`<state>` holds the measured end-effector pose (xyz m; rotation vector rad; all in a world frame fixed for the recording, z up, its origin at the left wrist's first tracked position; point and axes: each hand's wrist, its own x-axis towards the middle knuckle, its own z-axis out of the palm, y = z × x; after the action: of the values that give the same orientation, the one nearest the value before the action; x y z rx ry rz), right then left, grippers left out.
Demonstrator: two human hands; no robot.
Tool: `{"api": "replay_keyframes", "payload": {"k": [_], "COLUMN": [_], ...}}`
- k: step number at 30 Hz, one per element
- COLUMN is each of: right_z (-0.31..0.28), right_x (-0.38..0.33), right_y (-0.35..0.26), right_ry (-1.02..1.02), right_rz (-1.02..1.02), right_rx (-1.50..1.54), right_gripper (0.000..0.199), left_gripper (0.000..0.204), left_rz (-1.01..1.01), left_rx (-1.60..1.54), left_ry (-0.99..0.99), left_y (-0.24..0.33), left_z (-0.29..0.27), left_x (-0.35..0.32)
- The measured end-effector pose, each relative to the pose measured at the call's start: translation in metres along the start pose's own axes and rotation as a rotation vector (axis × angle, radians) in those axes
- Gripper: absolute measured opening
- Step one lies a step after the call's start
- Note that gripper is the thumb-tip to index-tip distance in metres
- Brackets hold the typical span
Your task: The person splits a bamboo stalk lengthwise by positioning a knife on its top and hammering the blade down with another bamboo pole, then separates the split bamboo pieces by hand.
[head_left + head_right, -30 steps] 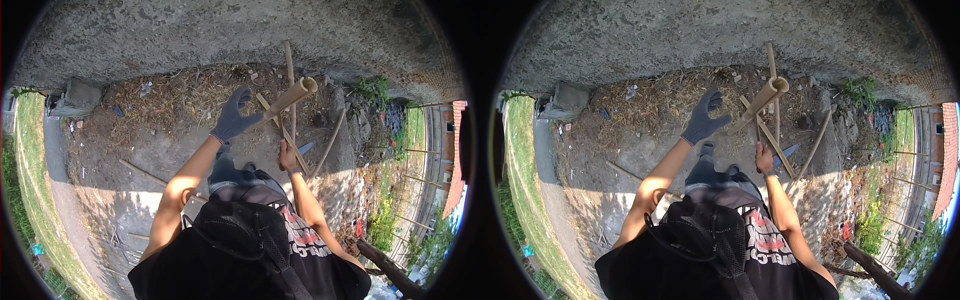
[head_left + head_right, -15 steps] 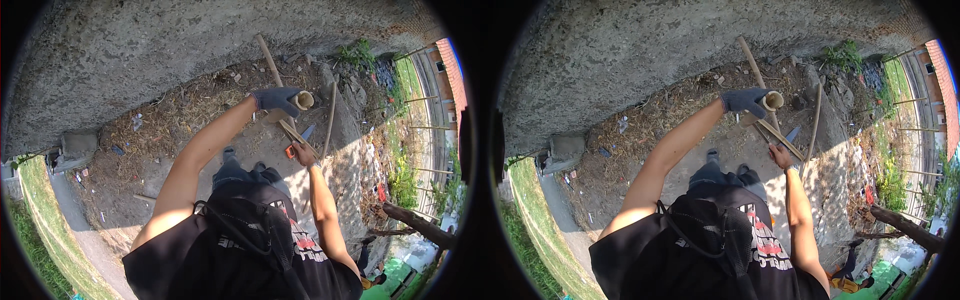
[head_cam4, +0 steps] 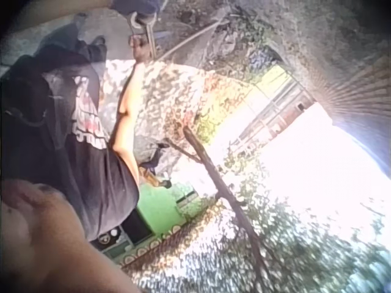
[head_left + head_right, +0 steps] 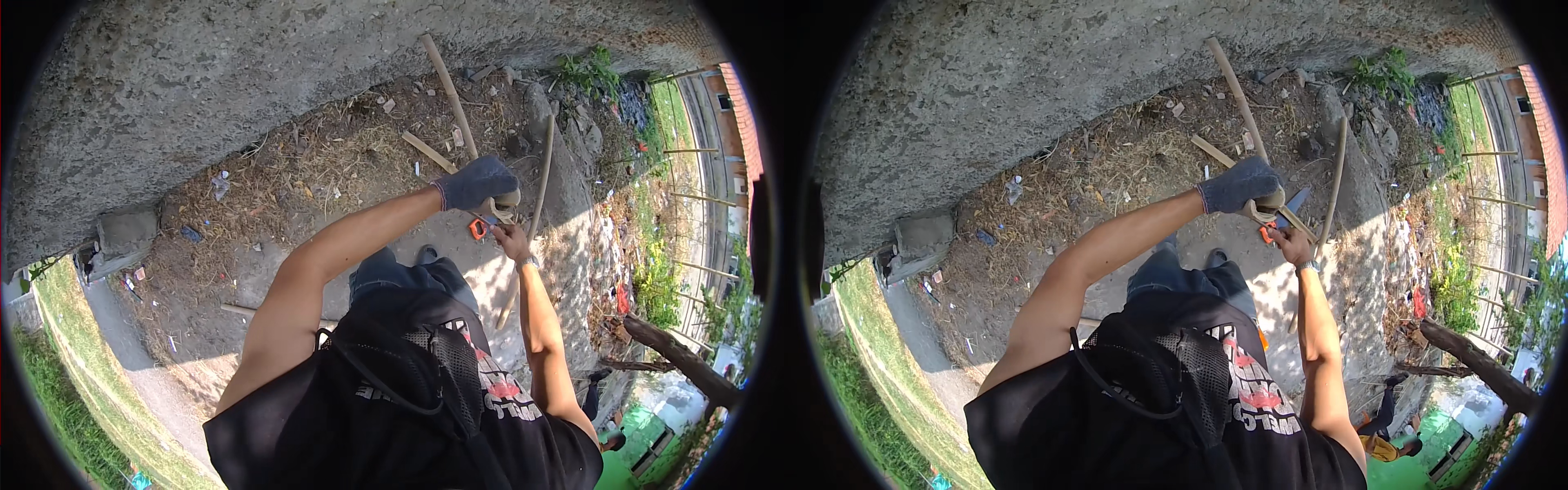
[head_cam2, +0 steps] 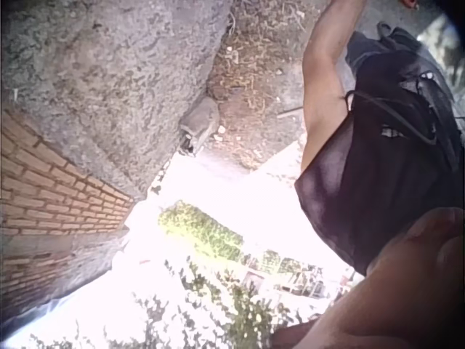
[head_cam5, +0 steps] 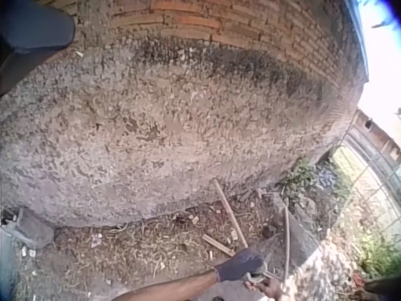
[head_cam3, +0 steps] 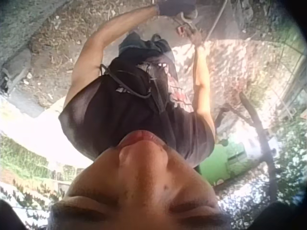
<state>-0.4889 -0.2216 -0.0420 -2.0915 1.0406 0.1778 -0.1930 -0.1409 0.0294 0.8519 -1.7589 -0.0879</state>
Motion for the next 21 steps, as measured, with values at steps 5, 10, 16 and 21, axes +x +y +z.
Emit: {"api": "replay_keyframes", "payload": {"k": [5,10,16,21], "right_z": [0.025,0.066,0.082,-0.099], "right_x": [-0.005,-0.019,0.008,-0.004], "right_y": [-0.026,-0.058,-0.108,-0.204], "right_ry": [0.031,-0.119,0.099,0.008], "right_rz": [-0.022,0.219,0.099,-0.419], "right_rx": [-0.070,0.365,0.298,0.038], "right_gripper": [0.071,0.070,0.066,0.040], "left_gripper": [0.039,0.054,0.090,0.081], "left_rz": [-0.021,-0.556,-0.748,-0.378], "left_rx": [0.088,-0.479,0.352,0.655], "left_ry": [0.024,0.163,0.428,0.633], "left_y": [-0.006,0.030,0.031,0.055], "left_z": [-0.033,-0.097,-0.086,-0.169], "left_x": [-0.014,0.013,0.040,0.165]}}
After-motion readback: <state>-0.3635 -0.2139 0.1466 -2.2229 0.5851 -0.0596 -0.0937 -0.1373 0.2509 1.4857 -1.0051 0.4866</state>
